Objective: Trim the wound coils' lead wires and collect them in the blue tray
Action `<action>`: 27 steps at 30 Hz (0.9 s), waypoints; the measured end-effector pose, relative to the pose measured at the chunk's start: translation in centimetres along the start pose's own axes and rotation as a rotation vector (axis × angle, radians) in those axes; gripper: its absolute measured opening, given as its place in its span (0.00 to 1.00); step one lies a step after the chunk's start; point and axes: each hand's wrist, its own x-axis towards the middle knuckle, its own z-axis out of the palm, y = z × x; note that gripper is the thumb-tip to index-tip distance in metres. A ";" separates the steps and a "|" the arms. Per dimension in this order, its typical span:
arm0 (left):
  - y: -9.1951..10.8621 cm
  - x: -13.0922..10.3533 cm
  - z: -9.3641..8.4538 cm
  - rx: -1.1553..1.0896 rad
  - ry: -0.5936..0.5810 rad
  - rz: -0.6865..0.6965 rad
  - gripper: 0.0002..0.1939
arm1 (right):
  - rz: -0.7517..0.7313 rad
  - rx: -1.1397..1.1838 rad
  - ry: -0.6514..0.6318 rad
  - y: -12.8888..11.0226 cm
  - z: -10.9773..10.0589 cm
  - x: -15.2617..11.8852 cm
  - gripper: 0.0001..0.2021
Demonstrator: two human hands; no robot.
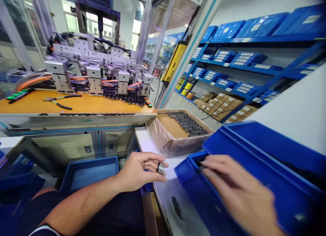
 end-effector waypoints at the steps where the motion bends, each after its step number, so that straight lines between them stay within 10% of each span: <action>1: -0.4 0.0 0.5 -0.007 -0.018 -0.022 0.22 | 0.002 0.057 -0.044 -0.3 1.3 -1.0 0.05; 6: -2.3 -0.4 1.9 -0.050 -0.098 -0.092 0.22 | 0.008 0.306 -0.123 -1.3 5.1 -4.0 0.10; 27: -3.0 -0.6 2.3 0.018 -0.057 -0.022 0.26 | -0.303 0.147 -0.033 0.9 5.3 -4.8 0.12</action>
